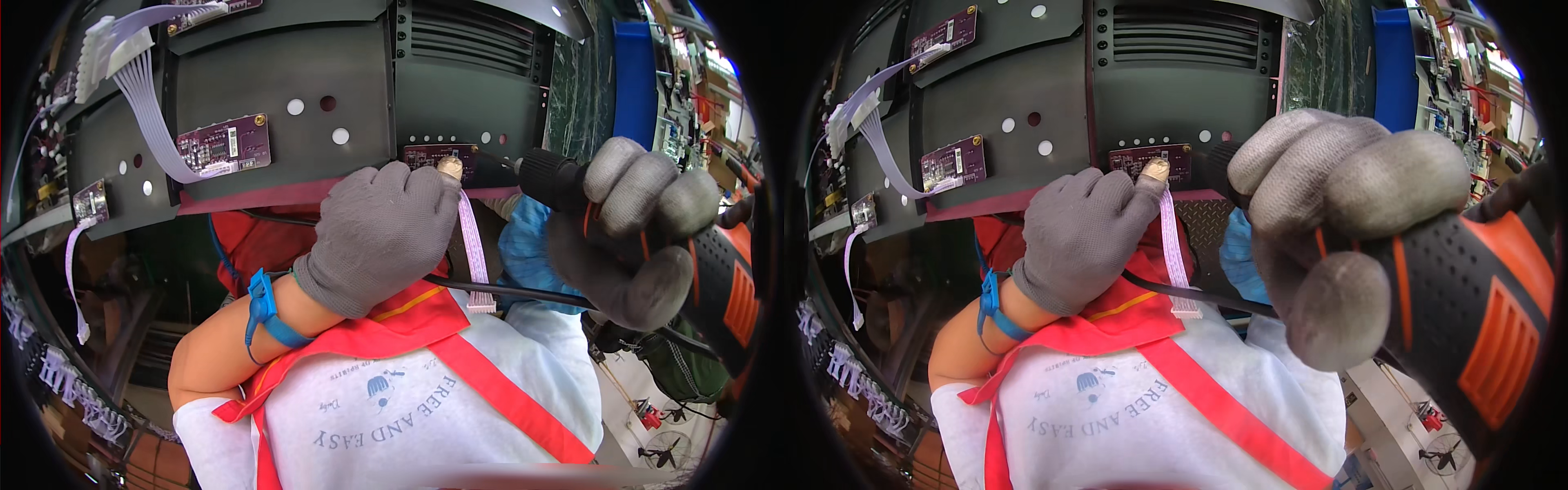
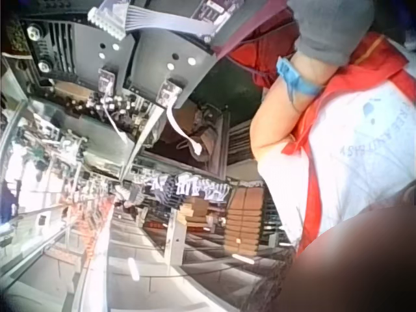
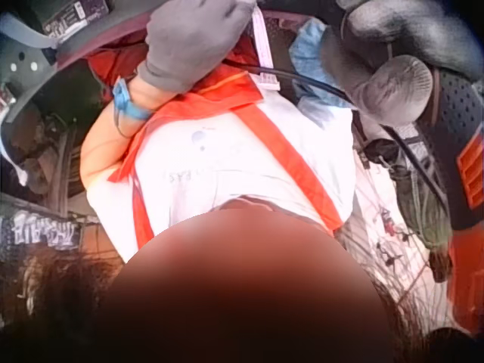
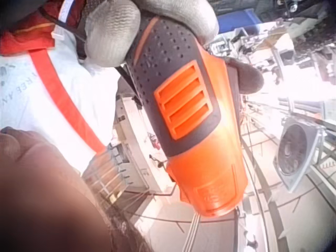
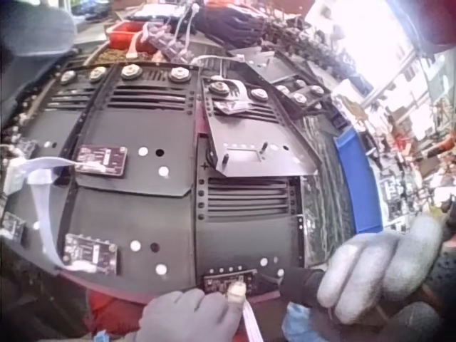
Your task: Assembling electronic components and wiring into the housing of a welding machine using a power drill.
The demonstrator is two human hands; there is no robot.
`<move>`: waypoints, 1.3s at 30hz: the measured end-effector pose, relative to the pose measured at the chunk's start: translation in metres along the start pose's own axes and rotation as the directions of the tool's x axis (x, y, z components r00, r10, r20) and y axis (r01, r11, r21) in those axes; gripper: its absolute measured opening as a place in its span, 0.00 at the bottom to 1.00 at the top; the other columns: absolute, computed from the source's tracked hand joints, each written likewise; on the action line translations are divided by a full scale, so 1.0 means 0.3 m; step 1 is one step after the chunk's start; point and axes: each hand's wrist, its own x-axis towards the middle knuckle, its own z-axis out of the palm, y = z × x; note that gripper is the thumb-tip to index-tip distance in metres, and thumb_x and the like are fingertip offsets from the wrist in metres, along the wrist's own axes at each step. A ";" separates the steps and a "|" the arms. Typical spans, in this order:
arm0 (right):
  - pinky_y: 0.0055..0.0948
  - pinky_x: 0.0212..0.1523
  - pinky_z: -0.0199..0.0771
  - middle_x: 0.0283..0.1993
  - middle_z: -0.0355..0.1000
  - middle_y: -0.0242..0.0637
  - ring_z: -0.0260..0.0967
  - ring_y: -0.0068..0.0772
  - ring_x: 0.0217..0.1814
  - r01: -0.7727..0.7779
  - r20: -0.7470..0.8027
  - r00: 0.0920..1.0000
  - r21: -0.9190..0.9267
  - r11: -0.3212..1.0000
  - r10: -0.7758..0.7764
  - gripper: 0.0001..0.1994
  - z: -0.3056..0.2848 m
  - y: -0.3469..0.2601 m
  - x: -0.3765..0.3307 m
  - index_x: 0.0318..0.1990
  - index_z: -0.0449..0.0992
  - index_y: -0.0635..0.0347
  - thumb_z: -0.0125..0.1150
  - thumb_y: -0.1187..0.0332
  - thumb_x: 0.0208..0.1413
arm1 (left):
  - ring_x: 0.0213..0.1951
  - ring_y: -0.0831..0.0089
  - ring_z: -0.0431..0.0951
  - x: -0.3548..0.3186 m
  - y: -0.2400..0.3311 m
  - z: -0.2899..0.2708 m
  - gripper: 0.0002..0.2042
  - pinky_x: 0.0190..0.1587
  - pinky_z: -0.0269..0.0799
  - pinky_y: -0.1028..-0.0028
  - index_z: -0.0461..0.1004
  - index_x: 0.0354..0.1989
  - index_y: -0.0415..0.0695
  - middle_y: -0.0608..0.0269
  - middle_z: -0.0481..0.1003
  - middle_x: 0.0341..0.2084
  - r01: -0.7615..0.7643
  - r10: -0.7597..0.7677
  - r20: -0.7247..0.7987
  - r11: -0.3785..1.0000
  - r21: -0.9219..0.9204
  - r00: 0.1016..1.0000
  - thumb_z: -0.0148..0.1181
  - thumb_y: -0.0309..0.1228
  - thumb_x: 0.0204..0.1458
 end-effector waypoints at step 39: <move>0.30 0.39 0.66 0.28 0.60 0.26 0.56 0.23 0.36 -0.127 0.092 0.991 0.364 0.923 0.100 0.12 0.123 -0.083 0.058 0.35 0.61 0.46 0.59 0.56 0.56 | 0.14 0.88 0.53 -0.113 -0.061 -0.101 0.25 0.16 0.47 0.83 0.75 0.39 0.41 0.75 0.63 0.15 0.481 -0.117 0.767 -0.717 -0.505 0.630 0.45 0.53 0.61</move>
